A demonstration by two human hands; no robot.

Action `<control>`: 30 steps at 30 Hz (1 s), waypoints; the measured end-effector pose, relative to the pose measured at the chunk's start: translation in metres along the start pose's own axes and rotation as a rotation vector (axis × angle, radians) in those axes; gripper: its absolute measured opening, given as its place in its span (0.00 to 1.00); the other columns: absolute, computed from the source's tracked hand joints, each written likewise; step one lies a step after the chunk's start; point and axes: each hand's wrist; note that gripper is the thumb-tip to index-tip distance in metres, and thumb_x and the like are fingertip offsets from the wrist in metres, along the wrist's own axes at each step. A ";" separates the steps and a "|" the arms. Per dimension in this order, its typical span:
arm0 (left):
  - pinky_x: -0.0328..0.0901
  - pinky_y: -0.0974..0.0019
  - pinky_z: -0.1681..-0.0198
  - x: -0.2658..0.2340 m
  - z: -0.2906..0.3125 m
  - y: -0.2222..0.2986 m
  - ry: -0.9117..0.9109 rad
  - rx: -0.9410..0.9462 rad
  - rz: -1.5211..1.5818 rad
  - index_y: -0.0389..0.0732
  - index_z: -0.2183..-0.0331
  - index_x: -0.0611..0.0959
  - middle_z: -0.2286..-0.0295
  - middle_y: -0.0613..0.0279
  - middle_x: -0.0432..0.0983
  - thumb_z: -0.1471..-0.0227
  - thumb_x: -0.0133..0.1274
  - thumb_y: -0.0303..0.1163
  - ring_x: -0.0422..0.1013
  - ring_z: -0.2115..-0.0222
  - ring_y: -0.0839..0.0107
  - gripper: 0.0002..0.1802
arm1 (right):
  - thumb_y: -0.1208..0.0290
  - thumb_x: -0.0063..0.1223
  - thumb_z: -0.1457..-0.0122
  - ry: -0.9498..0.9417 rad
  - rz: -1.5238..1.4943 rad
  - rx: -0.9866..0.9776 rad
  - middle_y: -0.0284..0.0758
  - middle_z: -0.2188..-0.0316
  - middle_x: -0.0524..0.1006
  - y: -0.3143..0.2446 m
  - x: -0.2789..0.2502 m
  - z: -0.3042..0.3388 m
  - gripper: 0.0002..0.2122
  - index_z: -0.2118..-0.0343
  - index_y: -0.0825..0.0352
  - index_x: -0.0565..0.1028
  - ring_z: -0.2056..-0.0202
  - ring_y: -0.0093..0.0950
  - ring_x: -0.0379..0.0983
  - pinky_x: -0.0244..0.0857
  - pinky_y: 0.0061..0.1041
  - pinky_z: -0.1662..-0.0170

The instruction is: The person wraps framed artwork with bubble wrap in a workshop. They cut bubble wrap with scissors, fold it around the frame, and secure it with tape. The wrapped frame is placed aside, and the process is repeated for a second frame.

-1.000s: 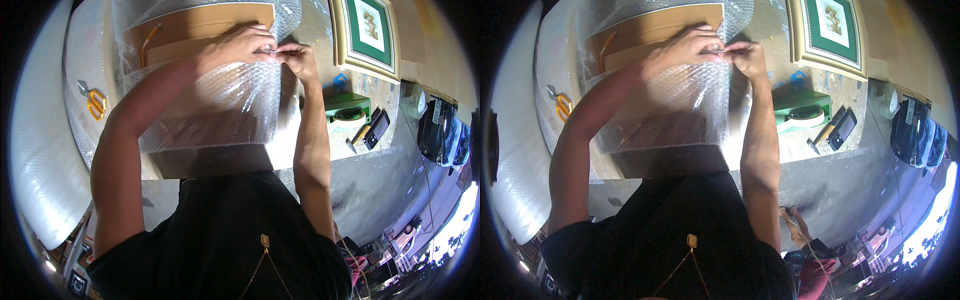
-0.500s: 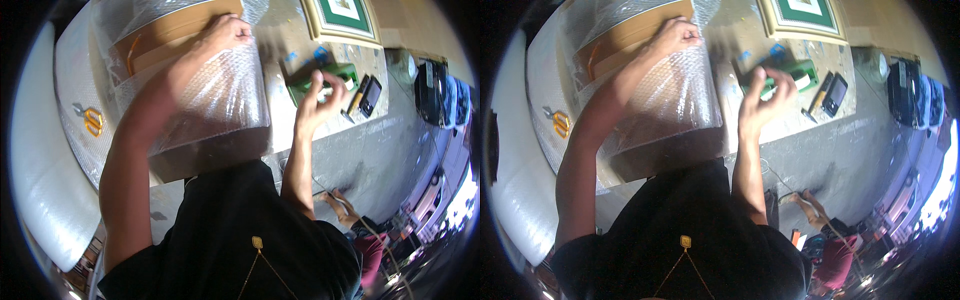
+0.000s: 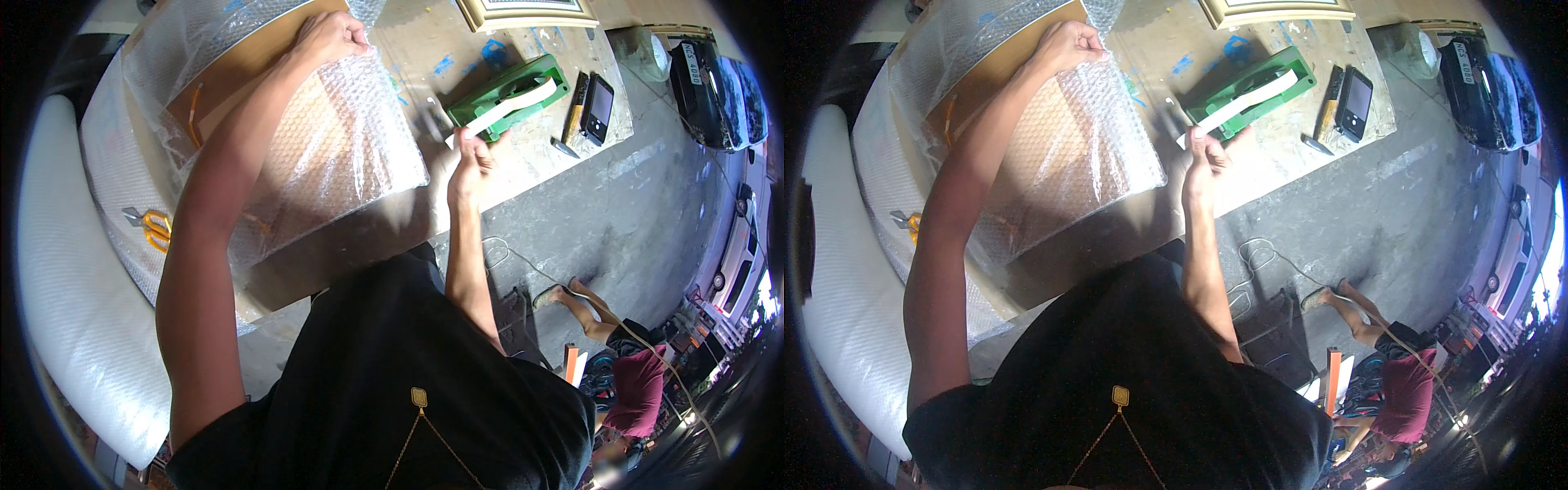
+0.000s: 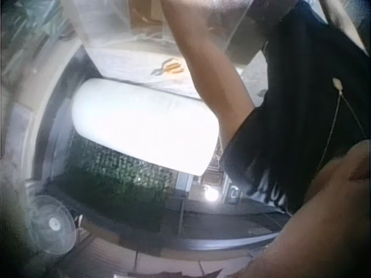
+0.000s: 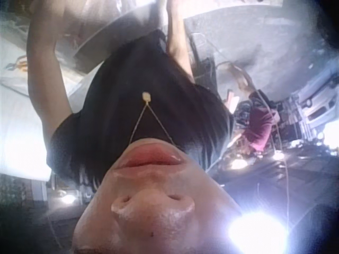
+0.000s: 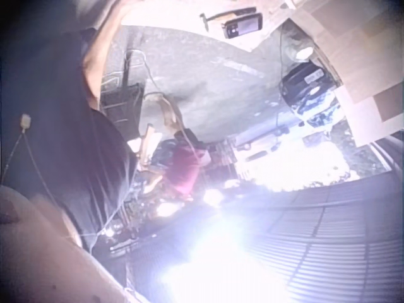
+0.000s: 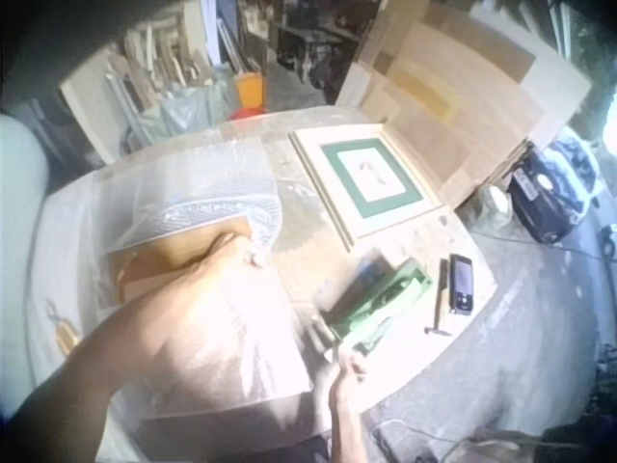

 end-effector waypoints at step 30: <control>0.55 0.63 0.56 0.013 0.023 -0.021 0.160 0.270 0.032 0.51 0.72 0.82 0.80 0.71 0.70 0.67 0.66 0.48 0.67 0.70 0.71 0.19 | 0.72 0.65 0.53 -0.391 0.360 0.126 0.37 0.81 0.79 0.005 0.153 -0.066 0.08 0.73 0.71 0.82 0.77 0.19 0.73 0.68 0.22 0.69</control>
Point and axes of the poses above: each hand's wrist, its own z-axis away from the middle knuckle, its own x-axis out of the palm, y = z × x
